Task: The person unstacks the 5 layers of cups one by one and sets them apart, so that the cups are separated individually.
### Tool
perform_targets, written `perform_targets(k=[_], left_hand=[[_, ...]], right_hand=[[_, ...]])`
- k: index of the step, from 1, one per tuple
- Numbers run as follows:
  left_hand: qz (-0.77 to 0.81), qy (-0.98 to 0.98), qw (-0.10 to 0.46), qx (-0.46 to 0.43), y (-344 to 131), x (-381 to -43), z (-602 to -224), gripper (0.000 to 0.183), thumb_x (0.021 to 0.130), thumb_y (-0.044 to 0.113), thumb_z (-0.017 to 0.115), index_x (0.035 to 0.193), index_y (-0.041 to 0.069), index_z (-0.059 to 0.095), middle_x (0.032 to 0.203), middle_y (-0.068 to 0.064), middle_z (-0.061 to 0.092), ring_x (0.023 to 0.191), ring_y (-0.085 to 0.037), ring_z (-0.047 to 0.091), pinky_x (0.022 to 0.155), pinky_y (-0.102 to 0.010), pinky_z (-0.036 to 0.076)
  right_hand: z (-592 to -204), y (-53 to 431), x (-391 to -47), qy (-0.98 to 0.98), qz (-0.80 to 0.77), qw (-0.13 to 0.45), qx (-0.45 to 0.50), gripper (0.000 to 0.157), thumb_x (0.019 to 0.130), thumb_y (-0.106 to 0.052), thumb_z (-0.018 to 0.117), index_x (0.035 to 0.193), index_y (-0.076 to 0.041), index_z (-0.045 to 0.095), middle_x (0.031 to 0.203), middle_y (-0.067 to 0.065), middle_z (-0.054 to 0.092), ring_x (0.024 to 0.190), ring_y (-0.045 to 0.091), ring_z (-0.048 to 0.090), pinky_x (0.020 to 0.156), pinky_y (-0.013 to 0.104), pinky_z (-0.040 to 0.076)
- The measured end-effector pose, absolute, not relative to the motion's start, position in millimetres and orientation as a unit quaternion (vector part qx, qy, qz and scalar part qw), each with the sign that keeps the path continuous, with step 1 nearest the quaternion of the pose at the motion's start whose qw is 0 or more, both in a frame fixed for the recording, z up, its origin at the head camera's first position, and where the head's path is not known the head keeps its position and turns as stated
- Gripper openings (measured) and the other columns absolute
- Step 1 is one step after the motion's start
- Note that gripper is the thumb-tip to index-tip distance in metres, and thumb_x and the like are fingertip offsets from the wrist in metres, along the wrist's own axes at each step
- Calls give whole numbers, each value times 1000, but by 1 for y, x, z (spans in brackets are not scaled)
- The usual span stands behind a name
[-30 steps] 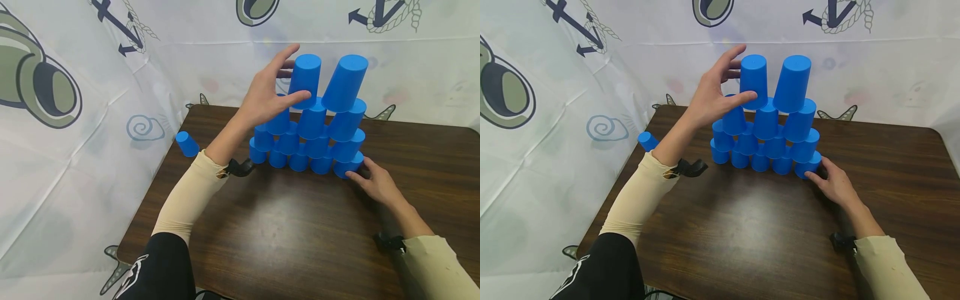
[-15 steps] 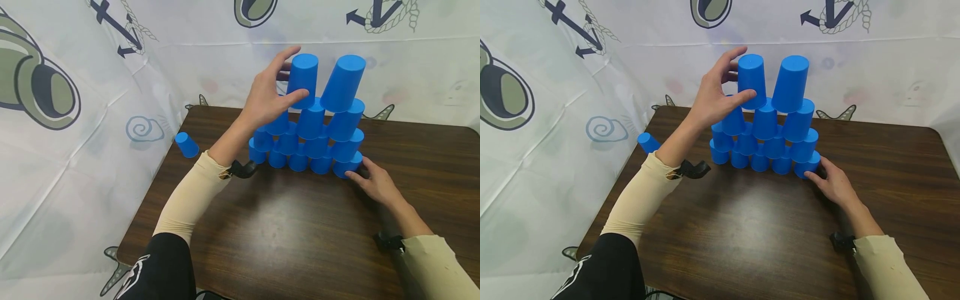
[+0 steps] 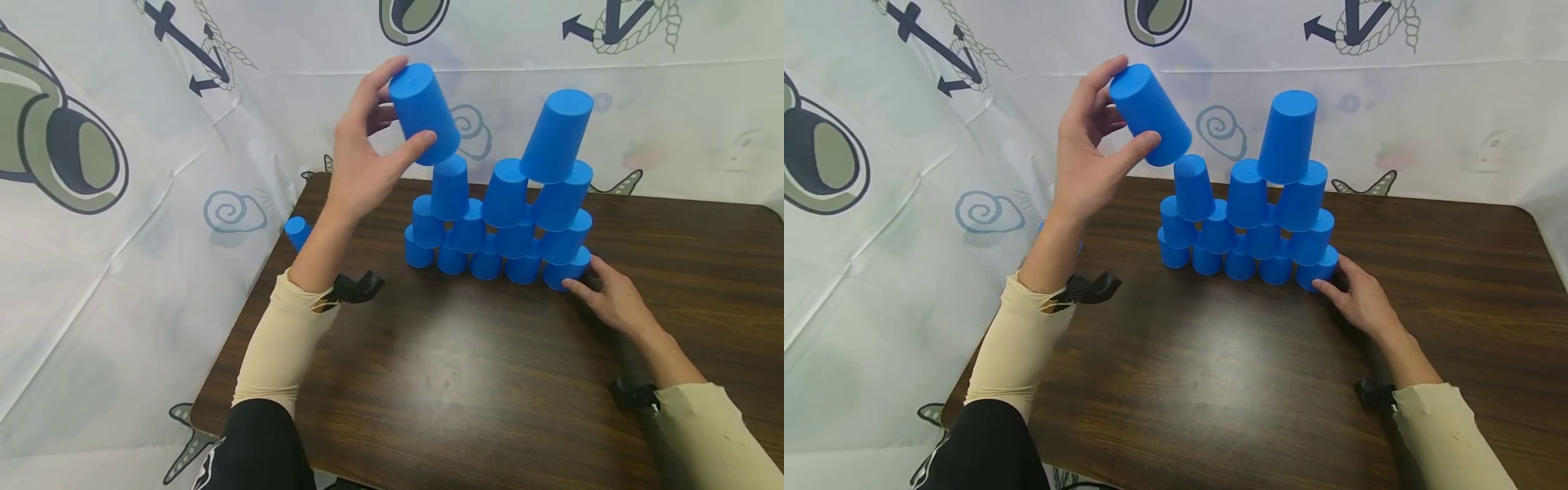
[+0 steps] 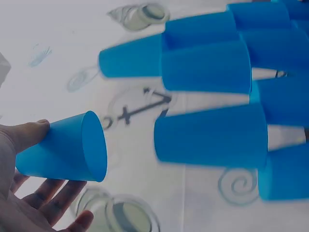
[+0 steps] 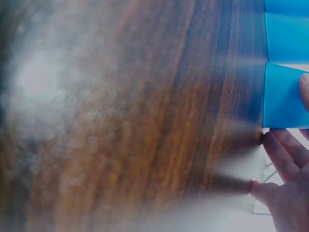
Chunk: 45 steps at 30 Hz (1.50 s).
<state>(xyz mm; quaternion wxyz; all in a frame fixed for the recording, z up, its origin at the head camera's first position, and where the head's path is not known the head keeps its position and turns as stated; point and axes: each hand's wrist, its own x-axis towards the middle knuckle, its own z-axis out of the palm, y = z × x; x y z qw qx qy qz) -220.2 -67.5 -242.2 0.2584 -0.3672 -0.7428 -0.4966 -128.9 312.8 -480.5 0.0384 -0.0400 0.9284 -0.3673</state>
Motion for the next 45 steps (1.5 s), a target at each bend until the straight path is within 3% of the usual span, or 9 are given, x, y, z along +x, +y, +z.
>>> perform_targets(k=[5,7,13,21,25,32,45], left_hand=[[-487,-753,301,-324,-105,-214,-252,65,85,18,76,141,3,47,131,-7,60,109,-18,63,89,-34,51],[-495,-767,288,-291,-116,-208,-258,65,84,14,77,141,5,48,130,-6,61,107,-19,64,88,-35,52],[-504,-807,229,-207,-136,-190,-279,63,81,-1,76,138,-2,49,123,-22,60,102,-38,64,88,-51,51],[-372,-899,203,-113,-190,-221,-361,70,79,26,84,140,14,50,127,-14,62,103,-32,66,85,-48,55],[-291,-934,185,-96,-202,-225,-386,72,79,30,84,141,16,51,127,-16,61,104,-36,65,86,-54,51],[-255,-954,146,-53,-211,-232,-414,70,78,32,84,138,14,53,126,-18,61,105,-37,62,86,-60,49],[-228,-966,122,-19,-216,-240,-438,71,80,35,81,141,16,50,136,-16,57,121,-40,55,94,-64,44]], right_hand=[[-481,312,-130,928,-368,38,-41,77,97,-45,58,153,-4,25,145,33,39,129,57,36,95,74,31],[-482,312,-130,928,-367,40,-41,78,97,-46,58,154,-4,25,145,33,38,130,57,35,96,74,30],[-482,313,-129,929,-366,37,-41,78,97,-45,58,154,-4,24,146,33,37,130,58,35,95,75,30],[-482,313,-128,928,-367,42,-37,79,96,-47,58,154,-4,23,146,33,37,130,57,35,95,75,31],[-482,313,-129,929,-367,40,-37,79,96,-47,57,154,-5,24,146,32,37,130,57,35,95,74,31],[-483,313,-129,930,-364,42,-34,79,97,-47,57,154,-5,24,146,33,37,130,57,34,96,74,30],[-484,314,-131,931,-361,40,-34,79,96,-47,57,154,-5,24,146,32,38,131,56,35,97,74,30]])
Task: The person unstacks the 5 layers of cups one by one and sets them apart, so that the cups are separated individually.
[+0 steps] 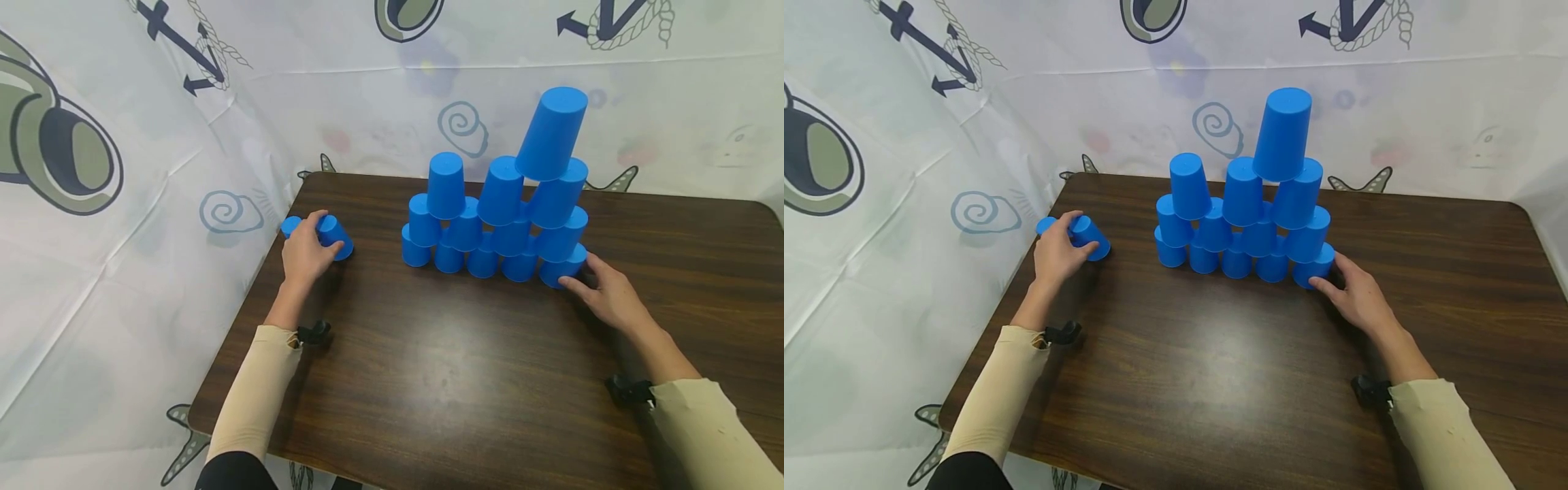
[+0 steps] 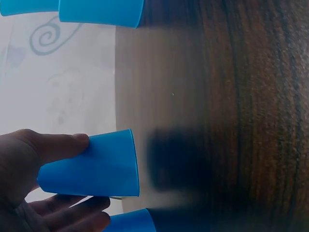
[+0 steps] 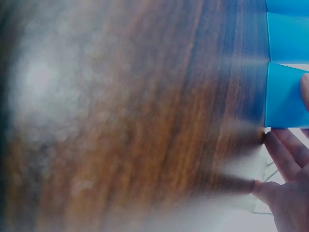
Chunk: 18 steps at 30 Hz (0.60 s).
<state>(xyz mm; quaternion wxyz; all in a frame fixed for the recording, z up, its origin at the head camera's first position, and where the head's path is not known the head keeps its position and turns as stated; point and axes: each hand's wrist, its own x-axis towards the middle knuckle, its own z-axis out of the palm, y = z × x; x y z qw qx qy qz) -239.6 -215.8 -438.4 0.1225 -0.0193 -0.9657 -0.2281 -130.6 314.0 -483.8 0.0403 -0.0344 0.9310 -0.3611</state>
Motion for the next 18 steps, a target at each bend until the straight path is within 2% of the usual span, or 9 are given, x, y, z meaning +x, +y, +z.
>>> perform_targets(k=[18], left_hand=[[-226,-967,118,-8,-219,-241,-448,72,80,32,82,142,16,49,136,-17,56,120,-41,55,93,-64,44]], right_hand=[[-483,315,-132,930,-362,56,-29,83,95,-51,57,156,-6,21,149,31,34,134,55,31,99,73,27]])
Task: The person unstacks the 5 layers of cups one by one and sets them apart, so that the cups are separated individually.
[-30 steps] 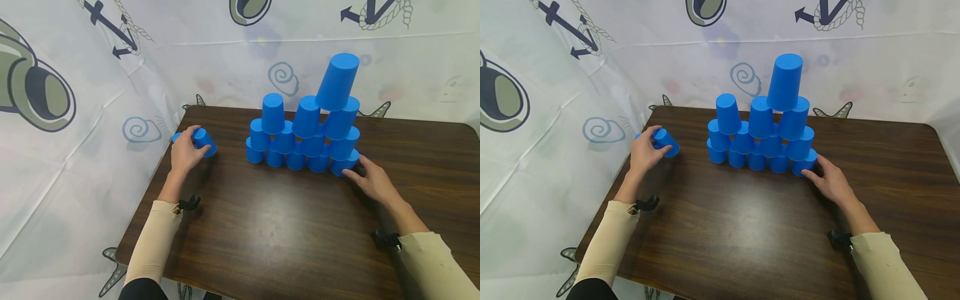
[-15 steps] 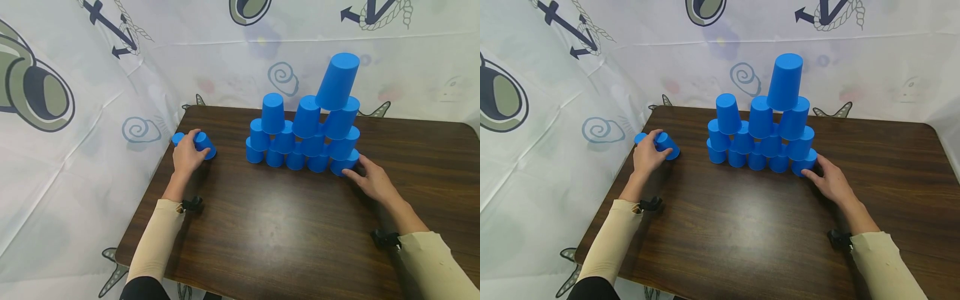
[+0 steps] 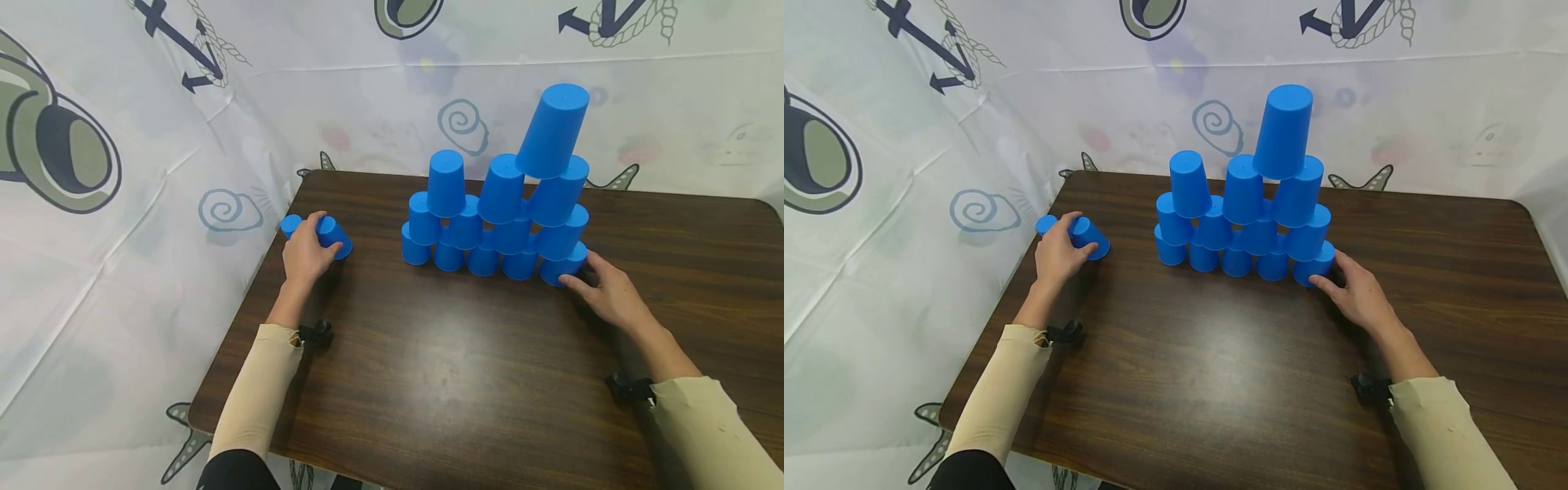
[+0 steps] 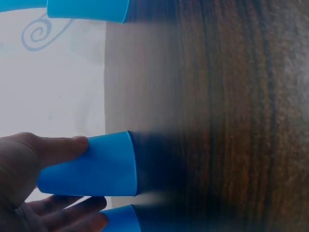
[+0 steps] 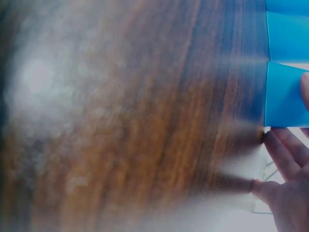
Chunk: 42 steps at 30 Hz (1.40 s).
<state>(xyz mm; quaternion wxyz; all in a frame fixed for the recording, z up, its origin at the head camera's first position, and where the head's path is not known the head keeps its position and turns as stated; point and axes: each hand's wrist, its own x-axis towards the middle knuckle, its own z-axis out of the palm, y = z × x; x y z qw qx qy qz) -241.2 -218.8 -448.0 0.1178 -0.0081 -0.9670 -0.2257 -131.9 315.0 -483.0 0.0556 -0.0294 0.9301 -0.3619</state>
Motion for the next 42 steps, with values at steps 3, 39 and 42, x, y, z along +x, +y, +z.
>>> perform_targets(k=[3,39,42], left_hand=[[-224,-967,118,-7,-219,-241,-450,73,80,32,82,142,16,48,136,-18,56,121,-42,55,93,-65,44],[-273,-906,283,-159,-142,-217,-320,55,86,30,76,135,15,58,120,-10,62,108,-29,58,84,-43,49],[-346,-872,273,-211,-108,-214,-293,51,88,29,74,134,15,59,123,-6,63,110,-20,60,84,-36,51]], right_hand=[[-483,315,-132,930,-362,56,-30,83,95,-51,57,155,-6,21,149,31,34,133,55,31,99,73,27],[-481,315,-130,925,-373,61,-27,82,96,-50,56,156,-8,21,150,31,33,134,56,29,98,75,26],[-481,315,-131,926,-371,62,-25,82,96,-50,56,156,-7,21,149,32,34,133,57,30,98,75,27]])
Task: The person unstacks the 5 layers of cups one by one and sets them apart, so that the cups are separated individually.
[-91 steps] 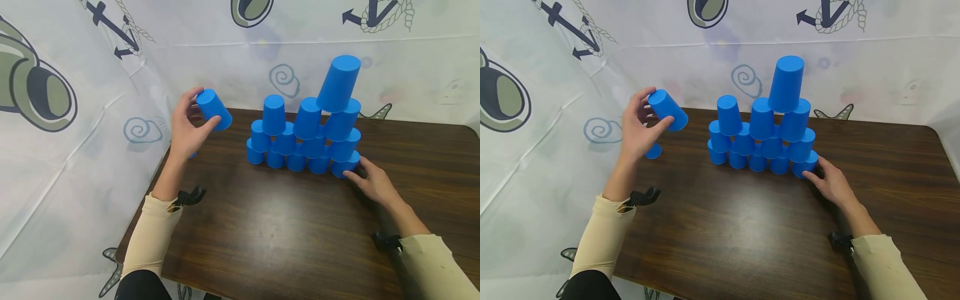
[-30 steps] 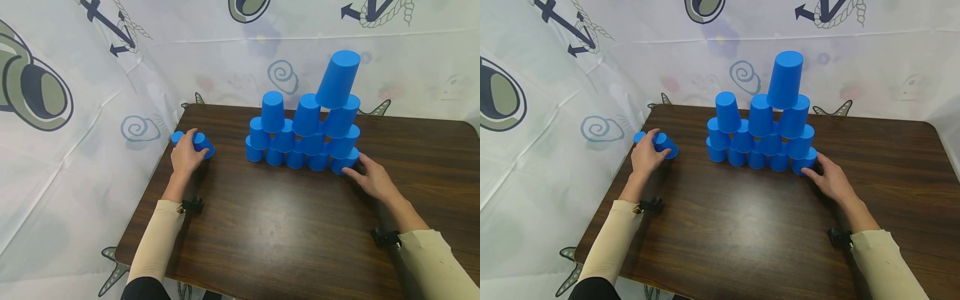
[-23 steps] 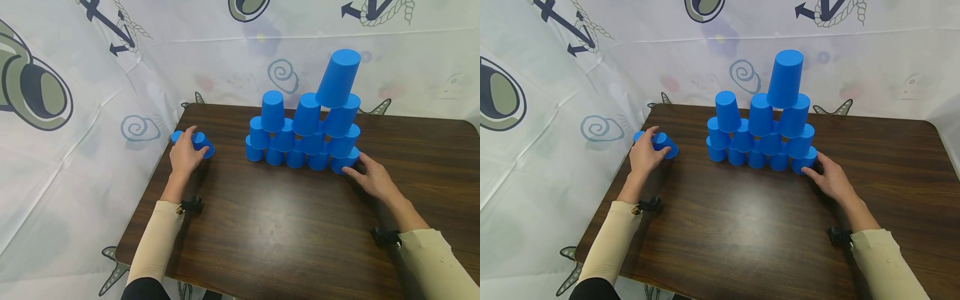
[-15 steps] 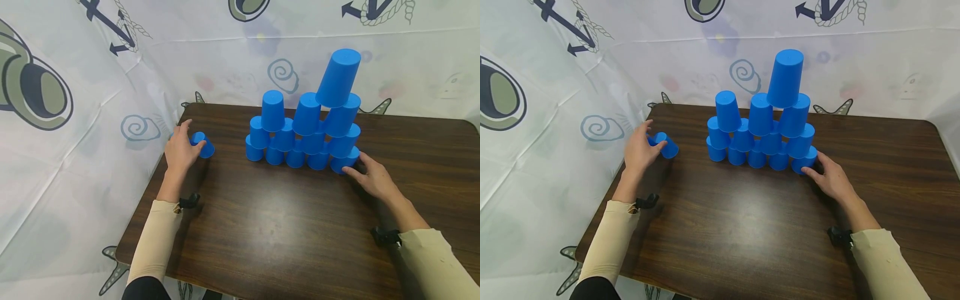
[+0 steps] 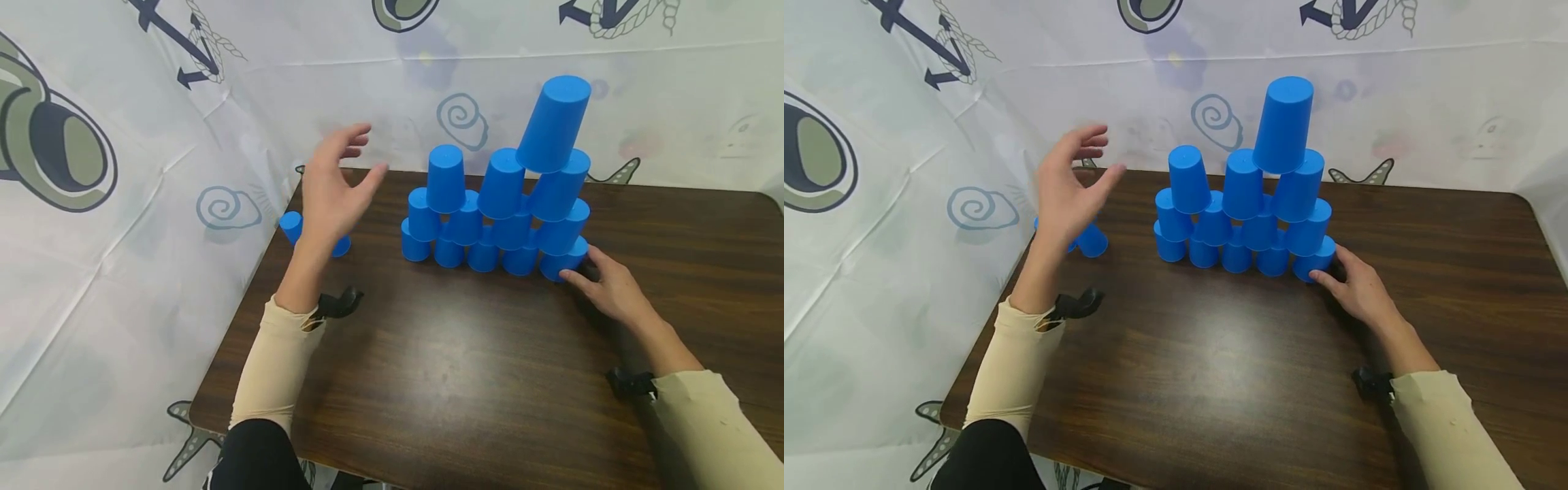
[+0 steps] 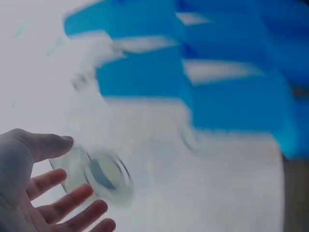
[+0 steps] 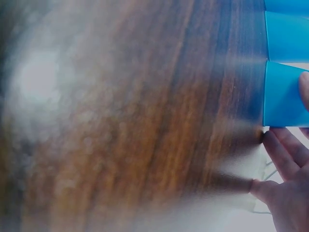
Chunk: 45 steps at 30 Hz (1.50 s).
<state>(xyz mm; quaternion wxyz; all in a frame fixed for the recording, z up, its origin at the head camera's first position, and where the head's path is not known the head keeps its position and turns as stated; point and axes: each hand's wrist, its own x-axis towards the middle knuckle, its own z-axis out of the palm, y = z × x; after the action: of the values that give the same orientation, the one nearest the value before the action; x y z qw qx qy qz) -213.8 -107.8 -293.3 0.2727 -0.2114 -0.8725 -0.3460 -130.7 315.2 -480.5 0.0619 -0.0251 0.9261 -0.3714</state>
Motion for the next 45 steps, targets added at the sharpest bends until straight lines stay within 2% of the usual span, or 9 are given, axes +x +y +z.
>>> perform_targets(k=[4,10,17,23,33,39,45], left_hand=[[-382,-842,242,-295,-61,-211,-264,51,92,30,70,137,13,55,128,-4,62,111,-9,58,85,-24,48],[-370,-815,198,-399,-3,-212,-247,65,92,36,67,145,6,45,139,-7,54,122,-8,51,97,-19,40],[-387,-833,98,-383,42,-224,-246,82,88,42,70,154,14,31,151,-1,43,129,-7,47,104,-23,36],[-379,-840,81,-380,59,-227,-252,83,88,43,71,155,16,30,150,-1,45,127,-8,50,102,-21,37],[-403,-831,103,-370,63,-222,-251,80,89,39,71,154,15,31,151,-1,43,124,-9,53,97,-20,41],[-453,-788,181,-376,37,-210,-243,76,87,36,74,148,6,40,145,-7,49,120,-10,56,100,-23,39],[-471,-758,269,-362,-19,-201,-243,71,87,32,74,143,0,43,139,-11,54,115,-13,57,96,-27,42]], right_hand=[[-480,316,-133,927,-369,67,-22,84,95,-53,56,156,-7,21,149,31,33,134,56,30,99,74,26],[-478,315,-135,927,-368,65,-24,83,94,-53,57,155,-9,23,149,29,35,134,54,31,100,73,27],[-478,316,-131,928,-365,71,-27,83,95,-50,58,155,-6,22,148,31,35,134,55,31,99,74,27],[-479,318,-131,928,-365,62,-31,80,96,-48,57,155,-6,23,147,32,36,132,57,32,97,75,27],[-479,319,-132,927,-366,75,-27,83,95,-50,58,155,-6,22,148,32,34,134,56,30,100,74,26],[-481,318,-132,926,-369,77,-22,85,95,-52,57,156,-7,20,150,32,32,135,56,28,100,74,25],[-481,319,-134,926,-368,79,-23,85,94,-53,57,156,-8,20,150,31,32,135,55,28,100,74,25]])
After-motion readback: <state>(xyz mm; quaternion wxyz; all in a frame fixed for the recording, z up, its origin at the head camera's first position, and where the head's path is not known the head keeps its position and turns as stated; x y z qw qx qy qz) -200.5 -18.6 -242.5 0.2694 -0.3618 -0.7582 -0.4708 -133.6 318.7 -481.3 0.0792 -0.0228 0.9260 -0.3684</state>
